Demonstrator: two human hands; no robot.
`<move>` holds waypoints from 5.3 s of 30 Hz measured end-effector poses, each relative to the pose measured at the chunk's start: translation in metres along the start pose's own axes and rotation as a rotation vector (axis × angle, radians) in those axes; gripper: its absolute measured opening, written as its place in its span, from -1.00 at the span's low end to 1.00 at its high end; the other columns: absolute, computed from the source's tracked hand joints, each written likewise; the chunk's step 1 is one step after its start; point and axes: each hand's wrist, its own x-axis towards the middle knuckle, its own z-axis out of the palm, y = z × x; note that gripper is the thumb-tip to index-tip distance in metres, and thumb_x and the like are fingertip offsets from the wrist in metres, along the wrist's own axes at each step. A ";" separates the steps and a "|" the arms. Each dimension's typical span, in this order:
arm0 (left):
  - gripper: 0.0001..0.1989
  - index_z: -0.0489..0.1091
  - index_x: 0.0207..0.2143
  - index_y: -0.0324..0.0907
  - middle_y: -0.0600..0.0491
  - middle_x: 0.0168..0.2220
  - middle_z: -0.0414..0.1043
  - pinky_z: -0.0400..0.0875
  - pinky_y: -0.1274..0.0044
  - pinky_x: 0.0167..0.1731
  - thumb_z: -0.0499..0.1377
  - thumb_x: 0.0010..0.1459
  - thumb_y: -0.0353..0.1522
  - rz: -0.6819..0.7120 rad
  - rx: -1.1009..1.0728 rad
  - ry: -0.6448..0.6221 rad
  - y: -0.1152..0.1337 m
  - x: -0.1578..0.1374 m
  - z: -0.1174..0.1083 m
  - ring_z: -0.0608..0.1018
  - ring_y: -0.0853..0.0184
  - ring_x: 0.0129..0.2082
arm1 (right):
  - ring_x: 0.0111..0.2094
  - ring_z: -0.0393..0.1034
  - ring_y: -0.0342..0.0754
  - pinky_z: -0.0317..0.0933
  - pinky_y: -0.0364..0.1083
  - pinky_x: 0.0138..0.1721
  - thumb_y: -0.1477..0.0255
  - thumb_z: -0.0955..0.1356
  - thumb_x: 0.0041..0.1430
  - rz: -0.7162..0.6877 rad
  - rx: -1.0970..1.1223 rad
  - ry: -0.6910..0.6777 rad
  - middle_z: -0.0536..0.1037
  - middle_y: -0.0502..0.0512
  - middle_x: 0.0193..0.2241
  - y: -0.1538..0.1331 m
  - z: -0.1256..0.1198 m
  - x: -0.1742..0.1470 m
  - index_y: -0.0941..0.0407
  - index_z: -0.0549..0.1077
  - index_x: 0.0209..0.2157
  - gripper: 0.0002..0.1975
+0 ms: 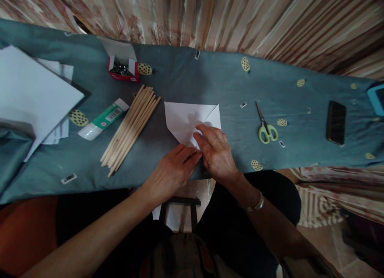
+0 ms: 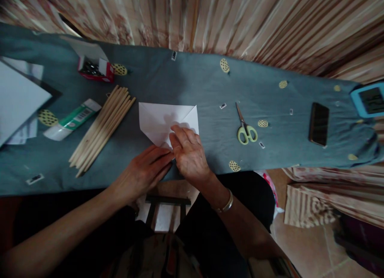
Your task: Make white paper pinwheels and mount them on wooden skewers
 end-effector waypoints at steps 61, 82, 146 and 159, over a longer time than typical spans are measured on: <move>-0.80 0.44 -0.05 -0.19 -0.10 -0.10 0.53 0.54 0.28 -0.16 0.12 0.30 -0.46 0.008 0.197 0.071 -0.038 -0.002 -0.037 0.55 0.16 -0.15 | -0.44 0.50 -0.07 0.34 -0.09 -0.30 0.43 0.47 0.05 0.630 0.324 -0.111 0.62 0.00 -0.45 0.069 -0.040 0.037 0.11 0.61 -0.17 -0.75; -0.28 0.04 0.34 -0.14 -0.18 0.21 0.31 0.38 0.11 0.12 0.01 0.11 -0.61 -0.067 0.145 0.058 -0.028 -0.002 -0.040 0.40 0.02 0.18 | -0.08 0.52 0.09 0.38 0.07 -0.01 0.43 0.45 0.11 0.389 0.269 -0.059 0.61 0.22 -0.06 0.044 -0.025 0.031 0.18 0.46 0.08 -0.53; -0.77 0.38 -0.01 -0.37 -0.10 -0.17 0.55 0.59 0.41 -0.17 0.05 0.33 -0.52 0.130 0.124 -0.029 0.011 -0.011 -0.010 0.59 0.23 -0.20 | -0.03 0.46 0.00 0.31 0.09 0.06 0.56 0.43 0.12 0.315 0.618 0.025 0.57 0.07 -0.14 0.020 -0.022 -0.003 0.04 0.53 -0.40 -0.88; -0.82 0.45 -0.11 -0.34 -0.08 -0.21 0.54 0.57 0.40 -0.17 0.10 0.29 -0.53 0.068 0.087 -0.064 0.012 -0.007 -0.009 0.56 0.24 -0.23 | -0.03 0.44 0.04 0.28 0.11 0.07 0.55 0.39 0.13 0.308 0.457 -0.030 0.55 0.08 -0.11 0.013 -0.025 0.003 0.04 0.48 -0.45 -0.87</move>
